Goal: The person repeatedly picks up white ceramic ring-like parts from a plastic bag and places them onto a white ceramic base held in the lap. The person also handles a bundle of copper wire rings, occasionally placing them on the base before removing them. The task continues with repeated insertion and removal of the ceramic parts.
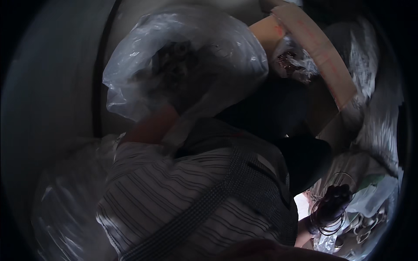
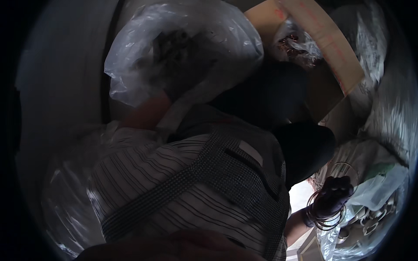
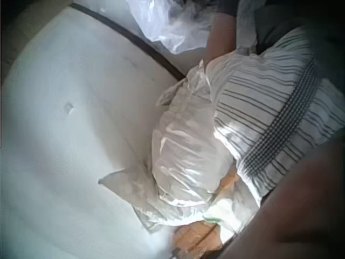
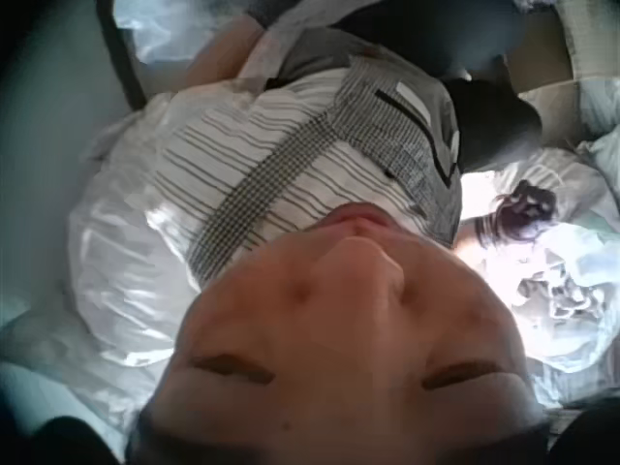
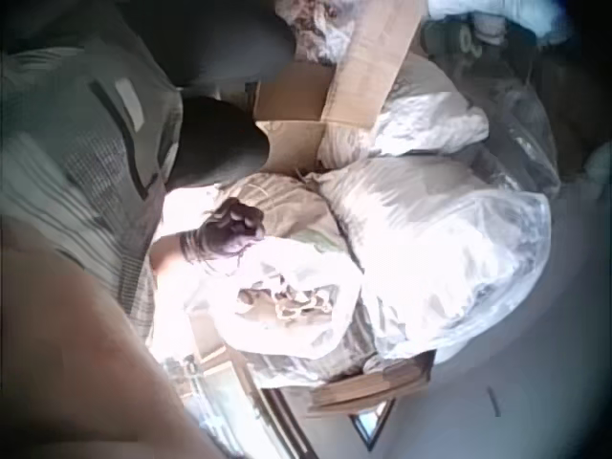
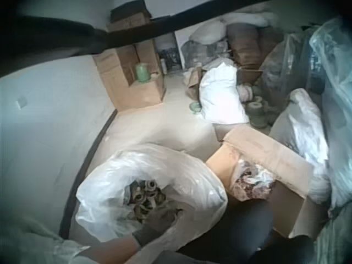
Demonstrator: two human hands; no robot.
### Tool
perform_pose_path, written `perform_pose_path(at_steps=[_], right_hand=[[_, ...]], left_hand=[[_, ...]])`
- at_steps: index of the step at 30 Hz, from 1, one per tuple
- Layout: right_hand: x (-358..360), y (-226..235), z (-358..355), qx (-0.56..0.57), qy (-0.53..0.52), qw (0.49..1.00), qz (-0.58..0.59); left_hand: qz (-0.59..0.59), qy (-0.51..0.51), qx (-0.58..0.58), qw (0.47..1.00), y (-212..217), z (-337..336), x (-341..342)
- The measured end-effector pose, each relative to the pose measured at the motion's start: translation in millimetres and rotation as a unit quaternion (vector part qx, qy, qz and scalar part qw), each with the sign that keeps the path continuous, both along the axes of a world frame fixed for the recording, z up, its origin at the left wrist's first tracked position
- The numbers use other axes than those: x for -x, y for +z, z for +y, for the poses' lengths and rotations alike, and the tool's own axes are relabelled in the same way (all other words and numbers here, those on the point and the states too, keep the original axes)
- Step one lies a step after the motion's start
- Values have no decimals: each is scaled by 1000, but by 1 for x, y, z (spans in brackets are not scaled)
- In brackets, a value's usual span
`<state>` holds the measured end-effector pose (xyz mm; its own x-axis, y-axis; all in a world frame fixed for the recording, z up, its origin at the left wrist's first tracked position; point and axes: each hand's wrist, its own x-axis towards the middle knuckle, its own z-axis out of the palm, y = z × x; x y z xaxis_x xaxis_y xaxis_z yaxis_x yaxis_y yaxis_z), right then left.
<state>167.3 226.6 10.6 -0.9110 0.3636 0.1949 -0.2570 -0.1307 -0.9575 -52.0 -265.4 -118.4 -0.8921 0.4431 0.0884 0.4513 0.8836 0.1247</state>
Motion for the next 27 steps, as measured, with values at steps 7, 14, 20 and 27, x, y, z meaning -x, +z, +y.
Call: perform_pose_path(at_steps=[7, 14, 20, 27], right_hand=[[-8, -16, -61, -96, 19, 961, -259], [-7, -4, -100, -38, -1, 935, -353], [-11, -13, -96, -2, 37, 935, -354], [15, -16, -106, -71, 67, 950, -295]], left_hand=[[-102, 213, -207, 949, -217, -170, 43], [-83, 228, -104, 965, -309, -172, 91], [-154, 293, -137, 934, -289, -179, 129], [-44, 337, -255, 905, -104, -155, 77]])
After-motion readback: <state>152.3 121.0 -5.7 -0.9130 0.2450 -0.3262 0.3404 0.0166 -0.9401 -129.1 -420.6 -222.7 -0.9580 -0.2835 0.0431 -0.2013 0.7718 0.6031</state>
